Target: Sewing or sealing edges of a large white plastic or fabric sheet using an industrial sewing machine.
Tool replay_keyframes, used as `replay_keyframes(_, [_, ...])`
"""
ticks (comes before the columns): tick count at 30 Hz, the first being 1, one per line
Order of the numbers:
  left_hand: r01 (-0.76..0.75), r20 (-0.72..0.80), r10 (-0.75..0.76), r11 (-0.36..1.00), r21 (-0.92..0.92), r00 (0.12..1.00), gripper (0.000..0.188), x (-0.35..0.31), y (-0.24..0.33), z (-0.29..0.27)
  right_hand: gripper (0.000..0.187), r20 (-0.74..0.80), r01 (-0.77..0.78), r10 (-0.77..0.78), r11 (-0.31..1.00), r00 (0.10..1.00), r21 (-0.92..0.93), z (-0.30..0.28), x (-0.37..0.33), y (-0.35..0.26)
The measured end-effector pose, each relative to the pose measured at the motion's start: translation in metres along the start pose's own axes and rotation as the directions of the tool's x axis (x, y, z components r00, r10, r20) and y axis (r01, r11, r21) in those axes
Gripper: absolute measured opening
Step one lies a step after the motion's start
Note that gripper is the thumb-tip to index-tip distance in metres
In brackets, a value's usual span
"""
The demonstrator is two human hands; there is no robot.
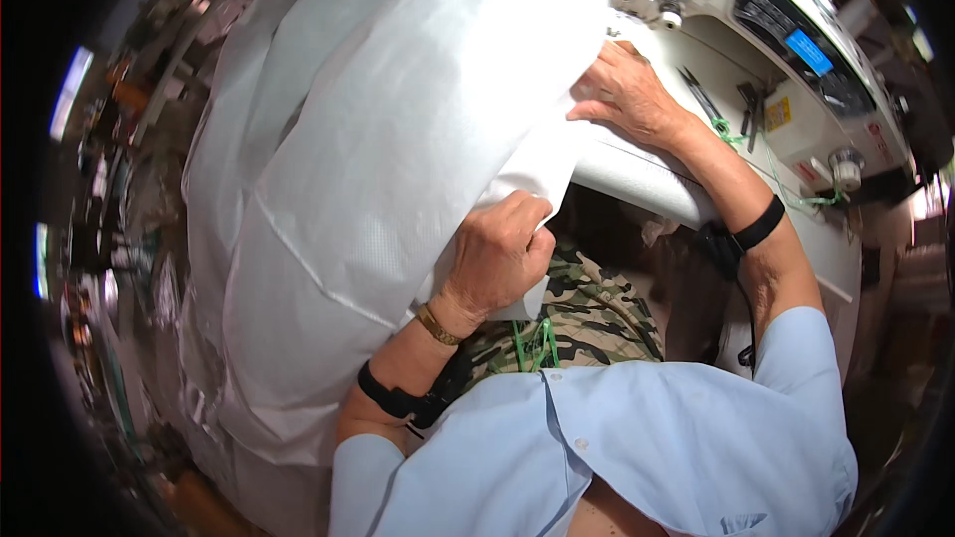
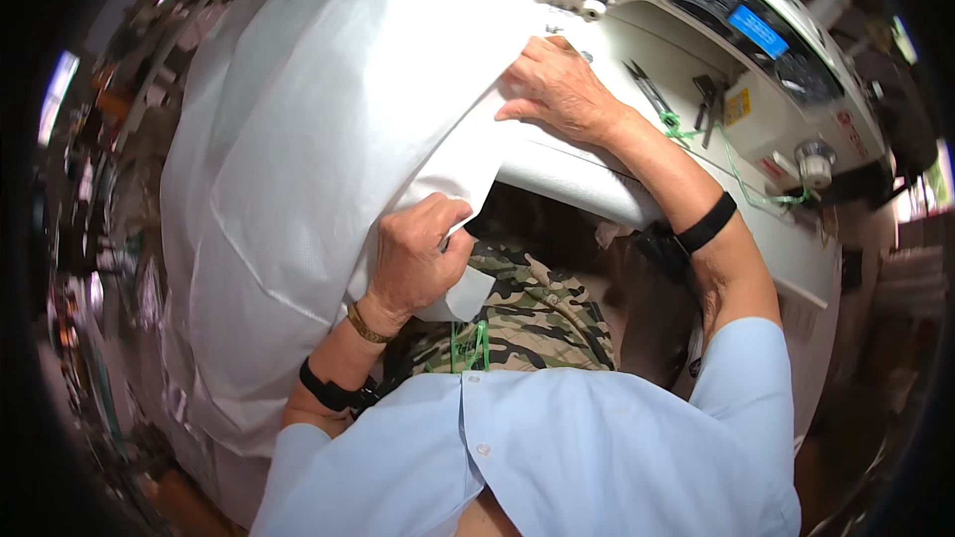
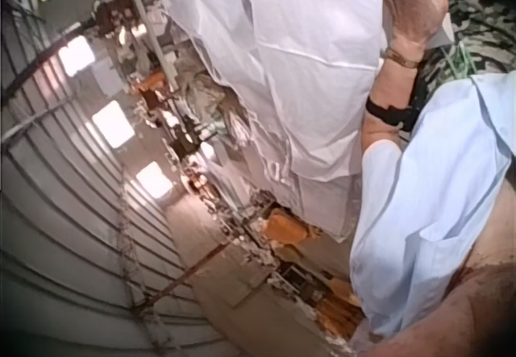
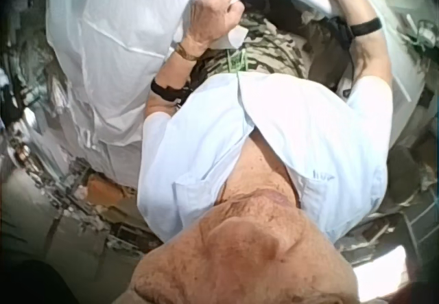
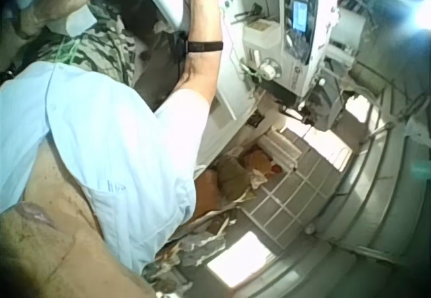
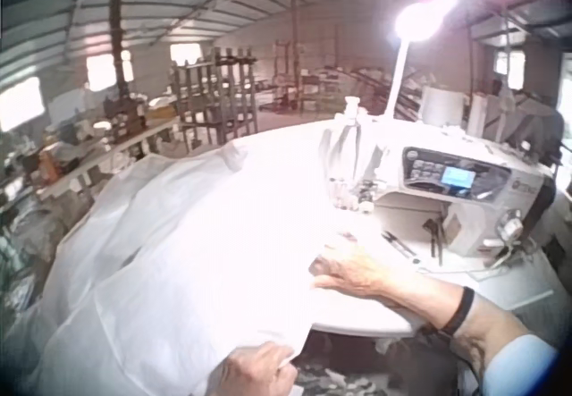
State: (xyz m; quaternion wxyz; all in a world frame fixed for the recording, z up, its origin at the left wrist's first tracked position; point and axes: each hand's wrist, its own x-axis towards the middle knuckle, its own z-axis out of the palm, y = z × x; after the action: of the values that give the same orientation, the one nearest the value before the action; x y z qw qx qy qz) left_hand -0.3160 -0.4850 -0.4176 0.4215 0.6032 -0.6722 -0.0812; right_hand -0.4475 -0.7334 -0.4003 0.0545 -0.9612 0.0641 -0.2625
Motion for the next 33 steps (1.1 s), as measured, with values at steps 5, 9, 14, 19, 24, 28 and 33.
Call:
replay_keyframes(5, [-0.089,0.028,0.089,0.996,0.010,0.996,0.008,0.013,-0.003,0.010,0.044,-0.076,-0.189,0.177,0.962,0.981,-0.199,0.005,-0.011,-0.002])
replay_keyframes(9, [-0.167,0.094,0.163,0.985,0.039,0.982,0.002,0.025,-0.006,0.013,0.042,-0.077,-0.292,0.282,0.935,0.956,-0.203,-0.002,-0.018,-0.011])
replay_keyframes(14, [-0.287,0.169,0.262,0.947,0.146,0.950,0.012,0.049,-0.011,0.017,0.042,-0.085,-0.343,0.333,0.919,0.939,-0.194,-0.001,-0.026,-0.009])
replay_keyframes(19, [-0.370,0.245,0.306,0.886,0.281,0.920,0.021,0.084,-0.018,0.020,0.055,-0.113,-0.367,0.351,0.908,0.930,-0.204,0.002,-0.031,-0.010])
replay_keyframes(24, [-0.394,0.319,0.286,0.848,0.354,0.904,0.014,0.120,-0.025,0.033,0.051,-0.009,-0.485,0.486,0.873,0.874,-0.056,-0.010,-0.027,-0.018])
replay_keyframes(28, [-0.387,0.337,0.261,0.835,0.391,0.905,0.013,0.155,-0.022,0.050,0.032,-0.053,-0.479,0.477,0.876,0.877,-0.046,-0.007,-0.031,-0.008])
replay_keyframes(33, [-0.335,0.366,0.183,0.850,0.408,0.912,0.014,0.191,-0.027,0.068,0.020,-0.095,-0.510,0.505,0.859,0.858,-0.043,-0.005,-0.028,0.001])
